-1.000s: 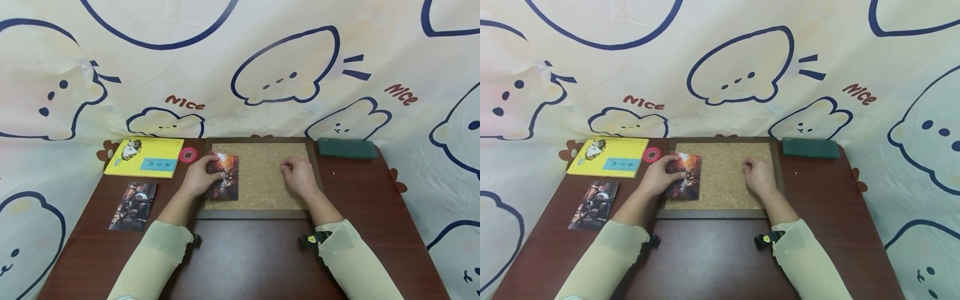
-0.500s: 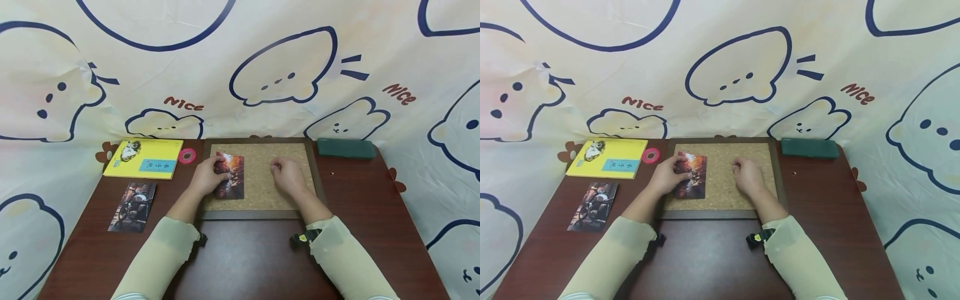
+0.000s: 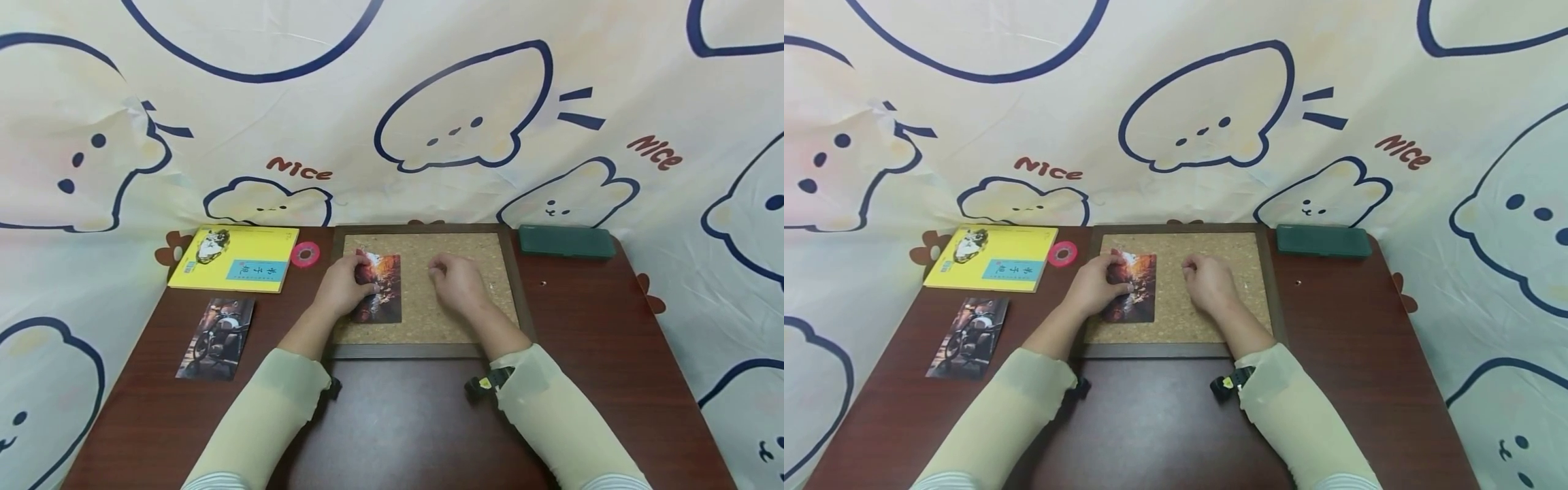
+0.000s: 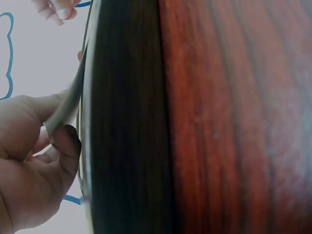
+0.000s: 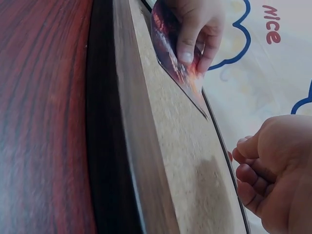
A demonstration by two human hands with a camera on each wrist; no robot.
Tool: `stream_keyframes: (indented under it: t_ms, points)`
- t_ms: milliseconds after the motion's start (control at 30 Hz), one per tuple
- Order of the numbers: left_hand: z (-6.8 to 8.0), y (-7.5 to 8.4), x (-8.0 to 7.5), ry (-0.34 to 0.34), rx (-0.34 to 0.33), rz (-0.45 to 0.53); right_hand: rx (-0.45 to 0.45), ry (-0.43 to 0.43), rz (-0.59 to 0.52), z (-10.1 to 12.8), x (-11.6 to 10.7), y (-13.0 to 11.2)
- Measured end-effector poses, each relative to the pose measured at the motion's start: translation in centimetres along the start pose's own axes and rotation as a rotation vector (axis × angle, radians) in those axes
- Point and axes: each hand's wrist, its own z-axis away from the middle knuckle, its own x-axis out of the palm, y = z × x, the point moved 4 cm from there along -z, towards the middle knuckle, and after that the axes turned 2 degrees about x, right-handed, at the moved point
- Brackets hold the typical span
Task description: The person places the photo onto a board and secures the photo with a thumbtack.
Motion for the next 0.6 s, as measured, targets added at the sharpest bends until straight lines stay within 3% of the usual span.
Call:
stream_keyframes:
  t_ms: [300, 600]
  points:
    - [-0.3, 0.0, 0.3, -0.011, -0.002, -0.081, -0.015, -0.018, -0.013, -1.1, 0.4, -1.2]
    - [-0.4, -0.3, 0.4, -0.052, -0.055, -0.098, -0.004, -0.064, -0.051, -1.7, 1.5, -2.1]
